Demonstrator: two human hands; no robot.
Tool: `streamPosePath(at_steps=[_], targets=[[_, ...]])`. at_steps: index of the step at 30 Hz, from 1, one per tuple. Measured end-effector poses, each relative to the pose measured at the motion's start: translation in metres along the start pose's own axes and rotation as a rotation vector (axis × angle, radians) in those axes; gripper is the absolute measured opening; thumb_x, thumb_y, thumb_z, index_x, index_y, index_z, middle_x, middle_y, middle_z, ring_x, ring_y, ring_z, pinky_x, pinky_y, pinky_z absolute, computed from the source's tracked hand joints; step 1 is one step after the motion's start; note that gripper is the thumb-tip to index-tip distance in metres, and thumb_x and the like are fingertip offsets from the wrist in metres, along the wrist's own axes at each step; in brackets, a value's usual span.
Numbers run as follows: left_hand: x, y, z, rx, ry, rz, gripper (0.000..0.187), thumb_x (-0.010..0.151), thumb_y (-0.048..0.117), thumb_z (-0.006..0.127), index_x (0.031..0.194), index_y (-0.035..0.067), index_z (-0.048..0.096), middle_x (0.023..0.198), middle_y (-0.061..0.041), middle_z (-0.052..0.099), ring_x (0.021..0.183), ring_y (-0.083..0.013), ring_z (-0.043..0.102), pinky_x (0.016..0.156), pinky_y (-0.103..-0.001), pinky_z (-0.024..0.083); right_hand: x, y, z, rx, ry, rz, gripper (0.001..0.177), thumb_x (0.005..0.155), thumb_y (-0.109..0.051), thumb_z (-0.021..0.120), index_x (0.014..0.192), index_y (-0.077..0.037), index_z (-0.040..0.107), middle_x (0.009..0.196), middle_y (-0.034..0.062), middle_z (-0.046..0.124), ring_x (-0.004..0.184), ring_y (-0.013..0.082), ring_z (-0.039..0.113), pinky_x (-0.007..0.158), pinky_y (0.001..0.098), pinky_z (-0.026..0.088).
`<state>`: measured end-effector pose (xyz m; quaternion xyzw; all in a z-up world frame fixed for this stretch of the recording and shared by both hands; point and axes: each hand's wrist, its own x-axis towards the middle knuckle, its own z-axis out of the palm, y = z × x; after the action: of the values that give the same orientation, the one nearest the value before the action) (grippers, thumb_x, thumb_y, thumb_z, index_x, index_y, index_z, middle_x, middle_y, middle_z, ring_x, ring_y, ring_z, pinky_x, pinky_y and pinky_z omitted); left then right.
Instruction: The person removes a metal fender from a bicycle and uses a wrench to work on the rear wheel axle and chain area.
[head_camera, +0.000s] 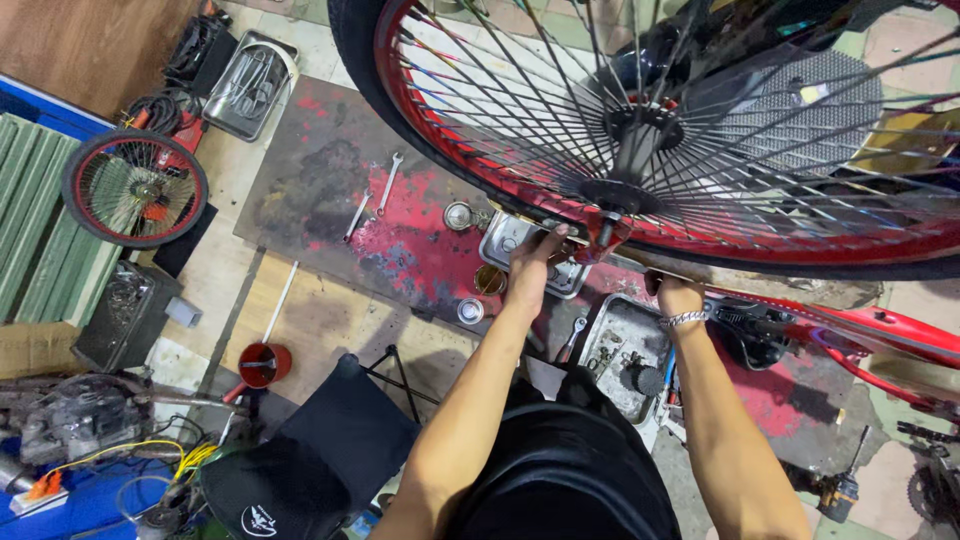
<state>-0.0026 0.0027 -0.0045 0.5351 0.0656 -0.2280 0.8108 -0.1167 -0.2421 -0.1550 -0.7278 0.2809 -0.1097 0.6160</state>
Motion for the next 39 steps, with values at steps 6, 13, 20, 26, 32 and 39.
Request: streamPosePath(at_steps=[6,13,20,26,32,39], targets=[[0.002,-0.006,-0.001,-0.084,-0.022,-0.001,0.026,0.091,0.024,0.077,0.106,0.003,0.072,0.099,-0.004,0.072,0.090,-0.0148,0.069,0.087,-0.030,0.053,0.013,0.013,0.005,0.403,0.020,0.218,0.030,0.109,-0.021,0.043,0.086,-0.005,0.054,0.061,0.0053,0.048,0.049,0.0161,0.045,0.045,0.0328,0.034],[0.003,-0.007,-0.002,-0.099,-0.026,-0.004,0.030,0.092,0.023,0.077,0.111,0.000,0.072,0.106,-0.006,0.074,0.095,-0.0154,0.070,0.089,-0.030,0.055,0.009,0.005,0.004,0.561,0.002,0.216,0.030,0.109,-0.027,0.043,0.089,-0.008,0.054,0.065,0.0035,0.046,0.050,0.0157,0.043,0.046,0.0320,0.033],[-0.004,-0.001,0.003,-0.059,-0.028,0.037,0.040,0.090,0.030,0.080,0.115,0.000,0.071,0.111,-0.005,0.073,0.098,-0.0134,0.069,0.092,-0.030,0.053,0.004,-0.016,0.005,0.517,0.020,0.214,0.032,0.109,-0.029,0.042,0.090,-0.007,0.054,0.067,0.0040,0.047,0.051,0.0163,0.045,0.047,0.0322,0.035],[-0.002,0.002,0.001,-0.053,-0.045,0.016,0.044,0.089,0.033,0.082,0.115,-0.001,0.073,0.110,-0.006,0.074,0.095,-0.0146,0.068,0.088,-0.030,0.052,0.013,-0.009,0.008,0.553,0.056,0.280,0.024,0.107,-0.025,0.043,0.093,-0.010,0.055,0.068,0.0026,0.049,0.052,0.0158,0.045,0.046,0.0315,0.034],[0.000,-0.008,-0.017,-0.006,-0.088,-0.007,0.041,0.094,0.038,0.071,0.120,0.007,0.070,0.111,-0.003,0.073,0.099,-0.0113,0.068,0.082,-0.028,0.053,0.007,0.003,0.000,0.569,0.107,0.245,0.025,0.110,-0.025,0.046,0.094,-0.008,0.055,0.072,0.0038,0.053,0.055,0.0156,0.049,0.049,0.0303,0.039],[-0.030,-0.064,-0.078,0.357,0.014,0.005,0.043,0.098,0.038,0.068,0.122,0.002,0.071,0.112,-0.006,0.073,0.100,-0.0180,0.068,0.083,-0.032,0.052,-0.088,0.000,-0.010,0.220,0.189,0.146,0.026,0.110,-0.026,0.059,0.094,-0.006,0.056,0.078,0.0029,0.055,0.063,0.0142,0.053,0.053,0.0329,0.044]])
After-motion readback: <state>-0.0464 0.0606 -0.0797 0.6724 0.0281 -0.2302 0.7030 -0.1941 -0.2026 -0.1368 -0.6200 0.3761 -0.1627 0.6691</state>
